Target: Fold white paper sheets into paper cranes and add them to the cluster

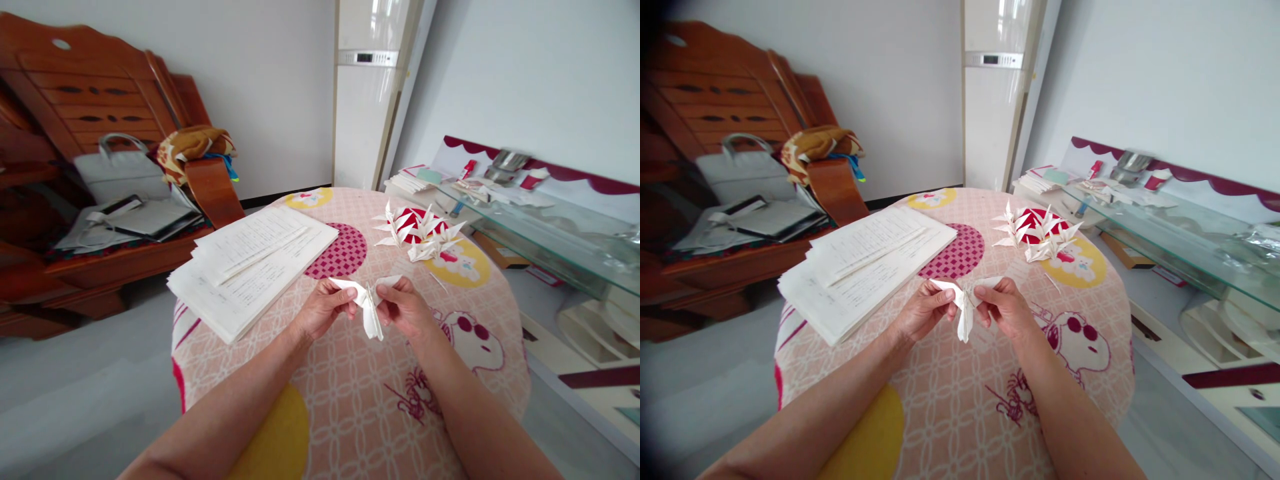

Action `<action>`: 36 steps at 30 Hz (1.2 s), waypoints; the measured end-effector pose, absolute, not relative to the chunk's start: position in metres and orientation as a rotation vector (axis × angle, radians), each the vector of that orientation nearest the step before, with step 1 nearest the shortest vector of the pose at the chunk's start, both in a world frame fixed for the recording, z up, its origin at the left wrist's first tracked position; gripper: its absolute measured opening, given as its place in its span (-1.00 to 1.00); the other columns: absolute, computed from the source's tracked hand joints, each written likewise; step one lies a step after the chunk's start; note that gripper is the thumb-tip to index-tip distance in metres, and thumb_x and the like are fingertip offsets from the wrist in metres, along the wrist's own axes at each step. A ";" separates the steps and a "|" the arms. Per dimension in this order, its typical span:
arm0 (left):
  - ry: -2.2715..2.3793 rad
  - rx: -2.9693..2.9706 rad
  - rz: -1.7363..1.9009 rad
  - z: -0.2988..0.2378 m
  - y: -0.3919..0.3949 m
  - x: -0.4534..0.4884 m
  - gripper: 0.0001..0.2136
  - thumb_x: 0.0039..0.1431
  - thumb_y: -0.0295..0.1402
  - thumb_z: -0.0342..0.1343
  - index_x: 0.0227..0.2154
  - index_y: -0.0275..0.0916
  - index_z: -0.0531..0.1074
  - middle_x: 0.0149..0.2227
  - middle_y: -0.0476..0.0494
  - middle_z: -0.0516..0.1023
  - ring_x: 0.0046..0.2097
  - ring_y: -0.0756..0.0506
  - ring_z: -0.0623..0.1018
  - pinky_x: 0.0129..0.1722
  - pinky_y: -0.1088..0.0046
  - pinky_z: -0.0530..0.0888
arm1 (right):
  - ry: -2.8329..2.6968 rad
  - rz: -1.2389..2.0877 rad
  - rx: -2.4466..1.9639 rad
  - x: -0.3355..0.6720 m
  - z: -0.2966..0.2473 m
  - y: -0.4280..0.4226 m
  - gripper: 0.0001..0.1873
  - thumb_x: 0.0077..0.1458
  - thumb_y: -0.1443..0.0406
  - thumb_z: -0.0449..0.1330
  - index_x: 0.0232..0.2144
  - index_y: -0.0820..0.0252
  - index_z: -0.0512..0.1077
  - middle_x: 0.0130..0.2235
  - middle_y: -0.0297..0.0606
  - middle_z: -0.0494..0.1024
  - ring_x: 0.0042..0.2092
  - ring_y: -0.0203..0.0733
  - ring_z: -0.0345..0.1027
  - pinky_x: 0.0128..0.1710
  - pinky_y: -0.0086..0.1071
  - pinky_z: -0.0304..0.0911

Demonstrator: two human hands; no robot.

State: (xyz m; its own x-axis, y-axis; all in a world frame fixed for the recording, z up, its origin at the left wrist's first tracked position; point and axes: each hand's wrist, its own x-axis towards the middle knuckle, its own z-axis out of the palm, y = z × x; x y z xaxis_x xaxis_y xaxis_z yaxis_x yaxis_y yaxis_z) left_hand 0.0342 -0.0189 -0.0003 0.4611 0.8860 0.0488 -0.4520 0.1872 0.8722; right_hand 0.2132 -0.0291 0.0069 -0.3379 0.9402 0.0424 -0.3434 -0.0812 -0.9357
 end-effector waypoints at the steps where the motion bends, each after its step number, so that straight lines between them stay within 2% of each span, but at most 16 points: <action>1: 0.543 0.967 1.010 0.000 -0.019 0.035 -0.67 -0.08 -0.15 0.42 -0.57 -0.35 0.54 -0.65 -0.05 0.46 -0.63 0.07 0.38 -0.59 0.57 0.29 | -1.155 1.616 -0.773 0.213 0.006 -0.029 -0.57 -0.04 0.07 0.38 -0.72 0.21 0.43 -0.76 -0.38 0.38 -0.75 -0.38 0.15 -0.72 -0.50 0.01; 7: 0.609 0.761 1.075 -0.004 -0.018 0.041 -0.70 -0.10 -0.19 0.44 -0.49 -0.34 0.54 -0.60 -0.04 0.52 -0.60 0.09 0.45 -0.56 0.65 0.39 | -0.942 1.520 -0.820 0.203 -0.004 -0.026 -0.59 0.03 0.07 0.34 -0.67 0.21 0.42 -0.73 -0.38 0.39 -0.71 -0.37 0.19 -0.72 -0.51 0.10; 12: 0.616 0.654 1.117 -0.007 -0.017 0.045 -0.69 -0.13 -0.24 0.47 -0.42 -0.35 0.55 -0.57 -0.03 0.57 -0.58 0.09 0.50 -0.54 0.68 0.46 | -0.763 1.510 -0.783 0.191 -0.009 -0.026 -0.66 -0.03 0.08 0.37 -0.57 0.19 0.44 -0.68 -0.41 0.43 -0.71 -0.36 0.21 -0.75 -0.50 0.13; 20: 0.593 0.552 1.155 -0.012 -0.021 0.053 -0.75 0.01 -0.28 0.40 -0.35 -0.34 0.54 -0.50 -0.08 0.62 -0.51 0.04 0.59 -0.45 0.65 0.57 | -0.579 1.524 -0.768 0.179 -0.008 -0.030 -0.74 -0.05 0.16 0.39 -0.53 0.21 0.46 -0.64 -0.37 0.50 -0.66 -0.33 0.32 -0.69 -0.50 0.25; 31: 0.614 0.371 1.167 -0.007 -0.025 0.061 -0.88 0.05 -0.41 0.34 -0.42 -0.33 0.53 -0.50 -0.07 0.61 -0.52 0.06 0.57 -0.46 0.68 0.54 | -0.528 1.517 -0.734 0.175 -0.007 -0.032 -0.72 -0.02 0.14 0.39 -0.54 0.18 0.44 -0.64 -0.40 0.48 -0.66 -0.36 0.28 -0.70 -0.51 0.19; 36: 0.560 0.366 1.177 -0.010 -0.025 0.063 -0.83 0.03 -0.37 0.36 -0.45 -0.33 0.50 -0.55 -0.02 0.55 -0.55 0.10 0.51 -0.52 0.71 0.47 | -0.555 1.513 -0.706 0.174 -0.009 -0.033 -0.71 0.06 0.13 0.35 -0.53 0.18 0.45 -0.61 -0.39 0.50 -0.64 -0.38 0.26 -0.62 -0.48 0.27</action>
